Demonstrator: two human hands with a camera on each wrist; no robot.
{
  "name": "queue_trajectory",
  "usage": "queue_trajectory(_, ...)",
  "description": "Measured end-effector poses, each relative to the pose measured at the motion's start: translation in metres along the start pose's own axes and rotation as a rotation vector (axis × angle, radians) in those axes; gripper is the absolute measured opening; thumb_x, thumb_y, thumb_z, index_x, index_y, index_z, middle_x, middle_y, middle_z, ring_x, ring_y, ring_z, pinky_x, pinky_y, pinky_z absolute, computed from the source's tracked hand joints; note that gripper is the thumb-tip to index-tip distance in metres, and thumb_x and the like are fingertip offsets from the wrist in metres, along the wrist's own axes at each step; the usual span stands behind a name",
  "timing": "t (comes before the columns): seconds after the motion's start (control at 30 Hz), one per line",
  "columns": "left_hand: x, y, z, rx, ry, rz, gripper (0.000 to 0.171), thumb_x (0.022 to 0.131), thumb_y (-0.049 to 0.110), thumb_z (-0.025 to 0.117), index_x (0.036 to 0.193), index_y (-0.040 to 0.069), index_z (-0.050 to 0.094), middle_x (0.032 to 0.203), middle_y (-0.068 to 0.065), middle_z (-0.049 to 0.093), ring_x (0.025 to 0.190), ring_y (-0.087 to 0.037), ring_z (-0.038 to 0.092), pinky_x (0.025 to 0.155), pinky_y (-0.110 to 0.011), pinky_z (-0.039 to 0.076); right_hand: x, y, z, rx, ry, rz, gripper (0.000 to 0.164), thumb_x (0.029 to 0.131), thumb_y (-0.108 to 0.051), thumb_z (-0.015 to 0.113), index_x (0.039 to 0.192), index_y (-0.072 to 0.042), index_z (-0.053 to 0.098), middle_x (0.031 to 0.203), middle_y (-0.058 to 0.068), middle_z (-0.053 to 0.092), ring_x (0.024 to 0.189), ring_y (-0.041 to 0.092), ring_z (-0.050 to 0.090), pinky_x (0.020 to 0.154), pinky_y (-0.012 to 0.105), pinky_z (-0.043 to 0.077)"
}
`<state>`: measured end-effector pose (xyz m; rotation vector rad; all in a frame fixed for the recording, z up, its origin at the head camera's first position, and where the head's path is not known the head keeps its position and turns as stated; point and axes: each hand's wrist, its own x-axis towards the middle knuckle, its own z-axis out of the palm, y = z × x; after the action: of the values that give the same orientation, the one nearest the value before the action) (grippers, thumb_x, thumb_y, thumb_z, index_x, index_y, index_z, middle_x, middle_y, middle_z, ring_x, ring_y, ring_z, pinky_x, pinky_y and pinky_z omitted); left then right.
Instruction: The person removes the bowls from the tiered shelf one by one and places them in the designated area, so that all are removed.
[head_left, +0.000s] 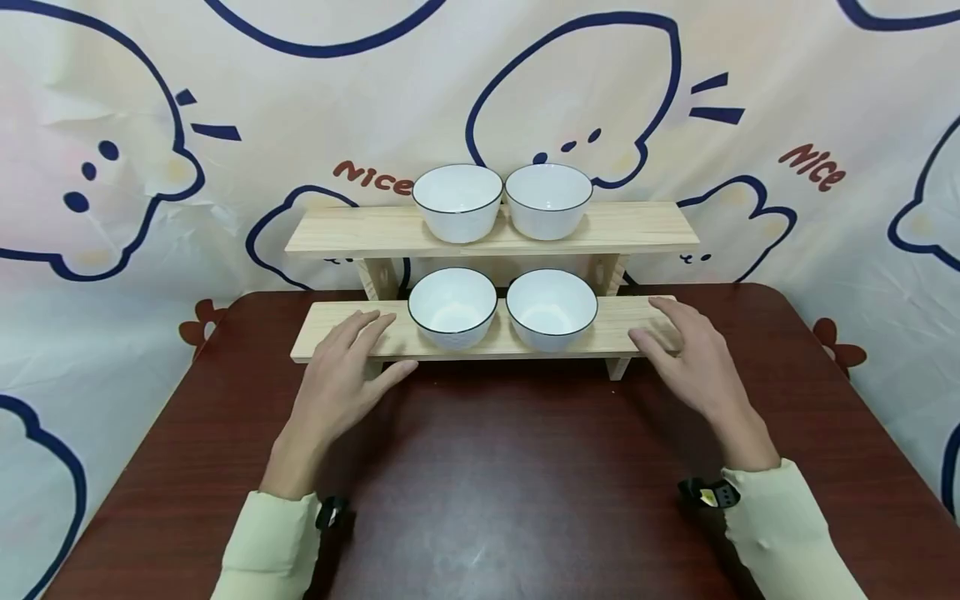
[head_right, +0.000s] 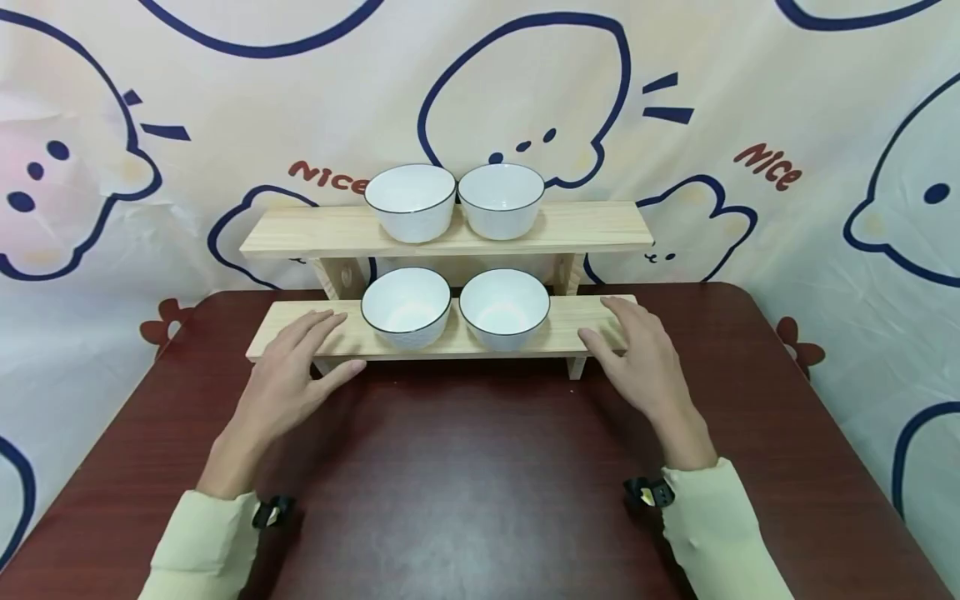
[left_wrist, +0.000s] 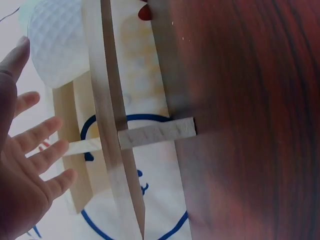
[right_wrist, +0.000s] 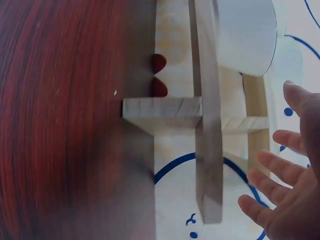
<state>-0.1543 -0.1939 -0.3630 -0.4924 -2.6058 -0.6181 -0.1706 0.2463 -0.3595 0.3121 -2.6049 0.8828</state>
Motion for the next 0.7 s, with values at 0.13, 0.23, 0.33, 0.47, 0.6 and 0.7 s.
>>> queue_trajectory(0.13, 0.004, 0.003, 0.003, -0.055, 0.013, -0.012, 0.068, 0.089, 0.038, 0.08, 0.144, 0.008, 0.054, 0.143, -0.017, 0.053, 0.133, -0.04, 0.047, 0.107, -0.06, 0.037, 0.001, 0.01, -0.001, 0.011, -0.011, 0.017, 0.057, 0.099, -0.037, 0.067, 0.141, -0.001, 0.055, 0.145, 0.026, 0.051, 0.135, 0.047, 0.043, 0.104, 0.068, 0.035)
queue_trajectory(0.23, 0.007, 0.005, 0.005, -0.099, 0.009, -0.035, 0.068, 0.089, 0.037, 0.079, 0.146, 0.009, 0.052, 0.146, -0.016, 0.052, 0.135, -0.039, 0.045, 0.108, -0.06, 0.036, 0.001, 0.015, -0.002, 0.023, -0.022, 0.039, 0.057, 0.099, -0.038, 0.066, 0.142, -0.001, 0.055, 0.146, 0.026, 0.05, 0.135, 0.046, 0.043, 0.105, 0.067, 0.035)
queue_trajectory(0.33, 0.01, 0.005, 0.011, -0.156, 0.01, -0.052, 0.067, 0.09, 0.036, 0.079, 0.145, 0.009, 0.052, 0.146, -0.015, 0.052, 0.136, -0.038, 0.044, 0.11, -0.058, 0.035, 0.001, 0.02, -0.003, 0.029, -0.031, 0.064, 0.058, 0.1, -0.039, 0.064, 0.142, -0.001, 0.054, 0.146, 0.026, 0.049, 0.135, 0.047, 0.043, 0.105, 0.067, 0.035)
queue_trajectory(0.47, 0.015, 0.003, 0.018, -0.223, 0.016, -0.057, 0.065, 0.09, 0.034, 0.079, 0.144, 0.008, 0.053, 0.145, -0.015, 0.053, 0.137, -0.037, 0.044, 0.111, -0.057, 0.033, 0.001, 0.026, -0.003, 0.028, -0.037, 0.081, 0.059, 0.1, -0.04, 0.064, 0.142, -0.001, 0.053, 0.147, 0.026, 0.048, 0.135, 0.047, 0.043, 0.104, 0.068, 0.035)
queue_trajectory(0.6, 0.02, 0.002, 0.02, -0.253, 0.024, -0.066, 0.066, 0.09, 0.032, 0.08, 0.143, 0.004, 0.052, 0.145, -0.016, 0.053, 0.138, -0.037, 0.042, 0.112, -0.058, 0.032, 0.001, 0.033, -0.002, 0.027, -0.026, 0.066, 0.059, 0.099, -0.038, 0.066, 0.142, 0.001, 0.053, 0.146, 0.027, 0.048, 0.133, 0.047, 0.044, 0.103, 0.068, 0.036)
queue_trajectory(0.7, 0.022, 0.003, 0.02, -0.276, 0.026, -0.071, 0.067, 0.089, 0.031, 0.081, 0.143, 0.004, 0.053, 0.146, -0.016, 0.053, 0.139, -0.036, 0.041, 0.113, -0.059, 0.031, 0.001, 0.038, -0.001, 0.02, -0.016, 0.05, 0.059, 0.098, -0.036, 0.068, 0.14, 0.003, 0.054, 0.145, 0.028, 0.048, 0.131, 0.046, 0.045, 0.101, 0.067, 0.038)
